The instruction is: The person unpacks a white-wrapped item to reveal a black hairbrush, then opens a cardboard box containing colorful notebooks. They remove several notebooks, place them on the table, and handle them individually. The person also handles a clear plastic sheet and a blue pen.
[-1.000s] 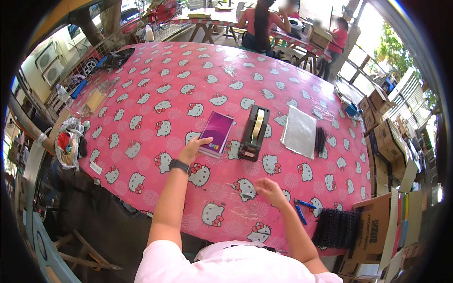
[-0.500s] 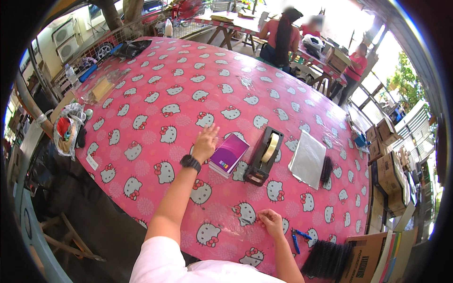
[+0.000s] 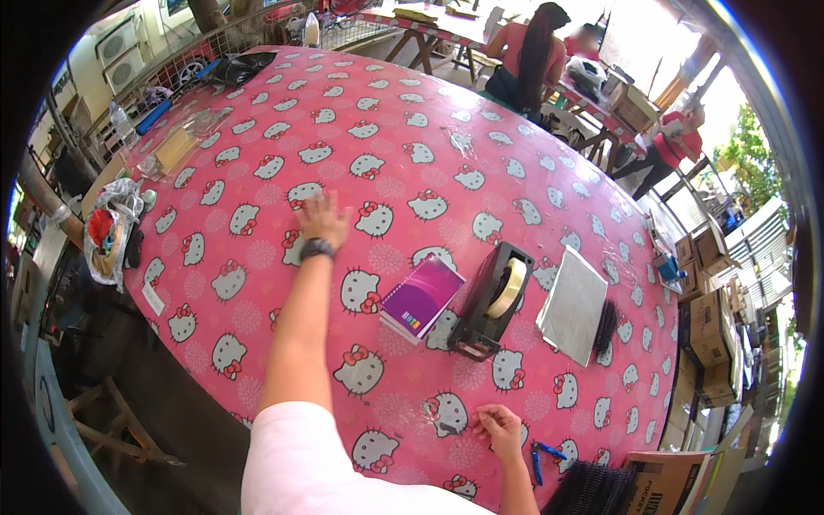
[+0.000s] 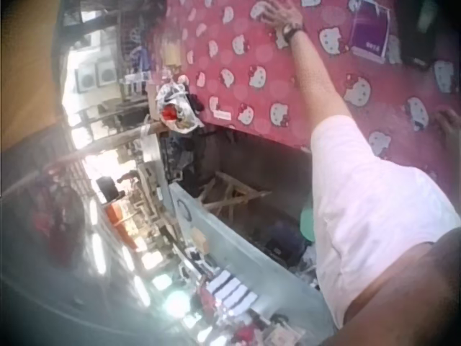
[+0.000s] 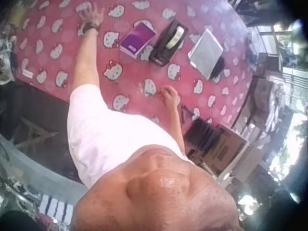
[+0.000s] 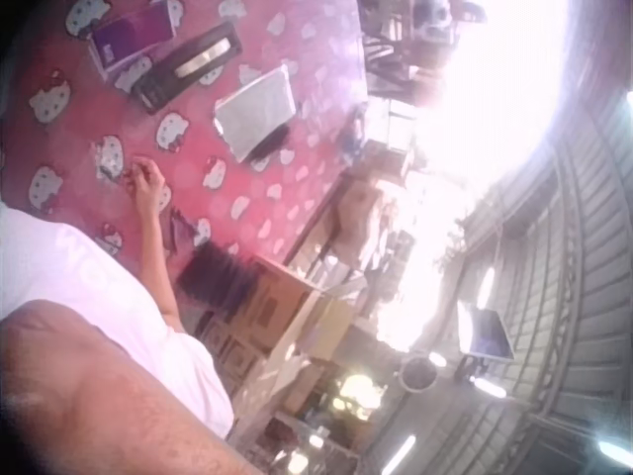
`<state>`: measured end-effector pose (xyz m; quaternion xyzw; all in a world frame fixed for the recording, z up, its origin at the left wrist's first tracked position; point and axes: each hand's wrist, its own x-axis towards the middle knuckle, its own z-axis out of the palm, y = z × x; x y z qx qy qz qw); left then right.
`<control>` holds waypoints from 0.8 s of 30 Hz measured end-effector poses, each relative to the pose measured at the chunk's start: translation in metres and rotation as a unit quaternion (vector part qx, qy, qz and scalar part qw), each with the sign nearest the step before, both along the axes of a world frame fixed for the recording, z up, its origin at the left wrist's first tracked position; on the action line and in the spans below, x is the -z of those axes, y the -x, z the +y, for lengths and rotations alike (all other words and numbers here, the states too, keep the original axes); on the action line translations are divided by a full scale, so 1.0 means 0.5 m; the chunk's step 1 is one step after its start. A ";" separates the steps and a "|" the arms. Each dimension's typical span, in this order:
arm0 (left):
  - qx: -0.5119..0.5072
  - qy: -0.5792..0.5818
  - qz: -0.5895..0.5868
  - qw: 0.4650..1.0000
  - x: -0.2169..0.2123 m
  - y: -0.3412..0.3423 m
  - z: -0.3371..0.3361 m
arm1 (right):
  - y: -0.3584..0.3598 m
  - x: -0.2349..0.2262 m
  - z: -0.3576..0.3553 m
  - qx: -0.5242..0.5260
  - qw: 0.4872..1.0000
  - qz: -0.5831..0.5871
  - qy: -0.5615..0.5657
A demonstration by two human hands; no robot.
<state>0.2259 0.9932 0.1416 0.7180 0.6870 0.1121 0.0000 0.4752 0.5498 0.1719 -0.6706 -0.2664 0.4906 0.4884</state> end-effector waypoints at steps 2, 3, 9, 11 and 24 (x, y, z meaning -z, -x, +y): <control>-0.074 -0.031 -0.034 0.996 0.014 0.121 -0.057 | -0.002 0.006 -0.005 0.004 1.000 0.000 -0.011; -0.060 -0.045 -0.052 0.996 0.029 0.228 -0.090 | 0.000 0.007 -0.005 0.003 1.000 0.002 -0.021; -0.641 0.098 0.070 0.758 -0.005 0.724 -0.431 | 0.014 0.019 0.003 -0.016 0.997 -0.040 -0.061; -0.502 0.042 0.069 0.861 -0.068 0.631 -0.401 | 0.008 0.028 0.001 -0.007 0.996 -0.069 -0.058; -0.019 -0.010 -0.073 0.997 0.037 0.338 -0.280 | 0.006 0.035 -0.007 -0.016 0.993 -0.052 -0.104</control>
